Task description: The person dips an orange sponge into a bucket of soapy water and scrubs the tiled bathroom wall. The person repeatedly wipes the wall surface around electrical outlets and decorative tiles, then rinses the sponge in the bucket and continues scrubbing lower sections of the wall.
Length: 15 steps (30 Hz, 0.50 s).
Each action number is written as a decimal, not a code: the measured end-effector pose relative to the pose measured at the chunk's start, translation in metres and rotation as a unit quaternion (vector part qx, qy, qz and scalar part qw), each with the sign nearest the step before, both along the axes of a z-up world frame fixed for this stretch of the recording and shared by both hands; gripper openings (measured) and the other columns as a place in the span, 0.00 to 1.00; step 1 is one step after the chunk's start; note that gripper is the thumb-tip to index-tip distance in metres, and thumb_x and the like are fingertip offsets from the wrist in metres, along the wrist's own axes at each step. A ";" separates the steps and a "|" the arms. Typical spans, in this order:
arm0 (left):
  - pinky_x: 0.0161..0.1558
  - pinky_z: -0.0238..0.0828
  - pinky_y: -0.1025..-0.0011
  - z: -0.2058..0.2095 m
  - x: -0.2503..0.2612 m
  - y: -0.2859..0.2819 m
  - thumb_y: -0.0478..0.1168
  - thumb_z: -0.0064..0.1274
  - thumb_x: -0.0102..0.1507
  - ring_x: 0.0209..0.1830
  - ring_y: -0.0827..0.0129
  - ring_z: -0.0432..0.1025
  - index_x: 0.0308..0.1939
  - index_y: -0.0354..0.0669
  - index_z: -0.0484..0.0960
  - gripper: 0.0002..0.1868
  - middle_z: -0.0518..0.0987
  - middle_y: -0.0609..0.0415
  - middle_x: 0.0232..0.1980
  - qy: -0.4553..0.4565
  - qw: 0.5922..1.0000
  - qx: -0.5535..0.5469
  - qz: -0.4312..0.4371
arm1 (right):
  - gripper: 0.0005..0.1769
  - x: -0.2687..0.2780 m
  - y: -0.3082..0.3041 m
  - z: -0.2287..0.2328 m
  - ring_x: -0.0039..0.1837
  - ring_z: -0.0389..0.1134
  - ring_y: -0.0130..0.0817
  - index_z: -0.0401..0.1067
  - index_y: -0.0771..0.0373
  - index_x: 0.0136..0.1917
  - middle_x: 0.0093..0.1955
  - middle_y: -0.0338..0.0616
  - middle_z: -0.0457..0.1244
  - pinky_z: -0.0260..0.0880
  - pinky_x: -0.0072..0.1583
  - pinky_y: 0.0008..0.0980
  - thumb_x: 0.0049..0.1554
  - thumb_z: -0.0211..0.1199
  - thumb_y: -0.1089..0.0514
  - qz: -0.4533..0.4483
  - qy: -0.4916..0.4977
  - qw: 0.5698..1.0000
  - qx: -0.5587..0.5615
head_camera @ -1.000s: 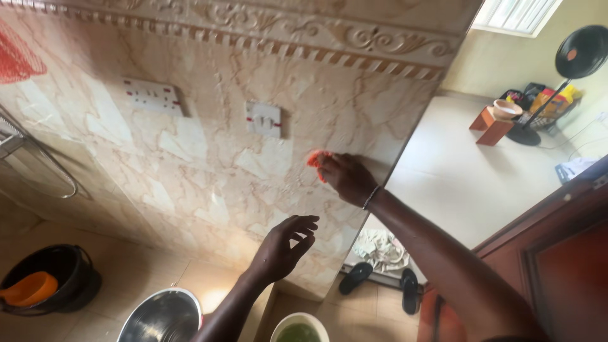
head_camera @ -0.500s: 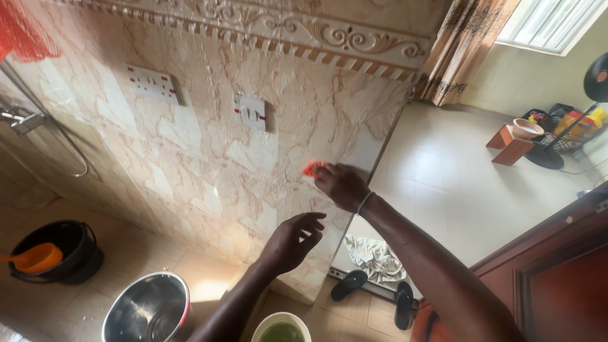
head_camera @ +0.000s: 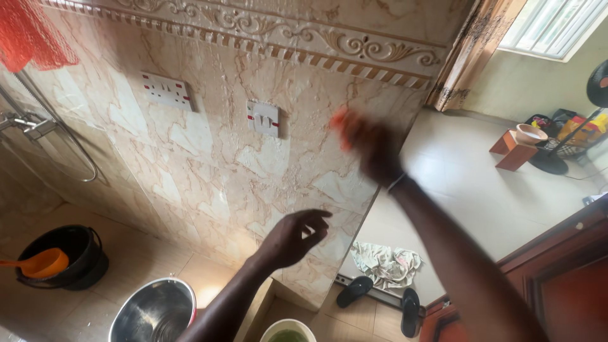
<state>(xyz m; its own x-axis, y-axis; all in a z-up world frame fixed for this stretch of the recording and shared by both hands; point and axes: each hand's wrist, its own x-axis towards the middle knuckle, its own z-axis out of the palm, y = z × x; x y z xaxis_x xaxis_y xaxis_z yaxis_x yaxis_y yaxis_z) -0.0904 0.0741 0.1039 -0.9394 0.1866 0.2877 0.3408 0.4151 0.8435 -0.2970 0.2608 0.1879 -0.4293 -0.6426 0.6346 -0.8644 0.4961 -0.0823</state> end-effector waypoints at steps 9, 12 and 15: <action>0.47 0.79 0.69 0.000 0.011 -0.046 0.40 0.55 0.64 0.43 0.68 0.82 0.57 0.45 0.82 0.17 0.87 0.57 0.41 -0.054 0.997 -0.042 -0.018 | 0.22 0.043 -0.040 0.009 0.44 0.72 0.31 0.73 0.53 0.59 0.48 0.38 0.71 0.72 0.52 0.33 0.66 0.45 0.40 0.066 -0.286 0.956 0.028; 0.47 0.79 0.69 -0.004 0.008 -0.056 0.41 0.55 0.64 0.43 0.68 0.82 0.57 0.45 0.82 0.17 0.87 0.56 0.42 -0.060 0.997 -0.041 -0.014 | 0.14 0.031 -0.058 0.091 0.45 0.69 0.33 0.73 0.59 0.62 0.49 0.46 0.69 0.71 0.48 0.32 0.69 0.48 0.57 0.090 0.016 0.995 -0.035; 0.47 0.79 0.69 -0.009 0.008 -0.064 0.41 0.55 0.65 0.43 0.68 0.82 0.57 0.44 0.82 0.17 0.87 0.56 0.42 -0.062 0.998 -0.025 -0.017 | 0.18 0.027 -0.068 0.122 0.53 0.71 0.44 0.71 0.59 0.63 0.58 0.47 0.70 0.73 0.54 0.41 0.62 0.55 0.68 0.021 0.402 0.914 -0.042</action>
<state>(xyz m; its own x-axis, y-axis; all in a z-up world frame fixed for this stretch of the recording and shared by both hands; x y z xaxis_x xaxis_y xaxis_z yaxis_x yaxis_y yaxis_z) -0.0826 0.0103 0.0947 -0.9600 0.2301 0.1598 0.2503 0.4484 0.8581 -0.2703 0.1931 0.3103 0.2218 -0.5827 0.7818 -0.6795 0.4827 0.5525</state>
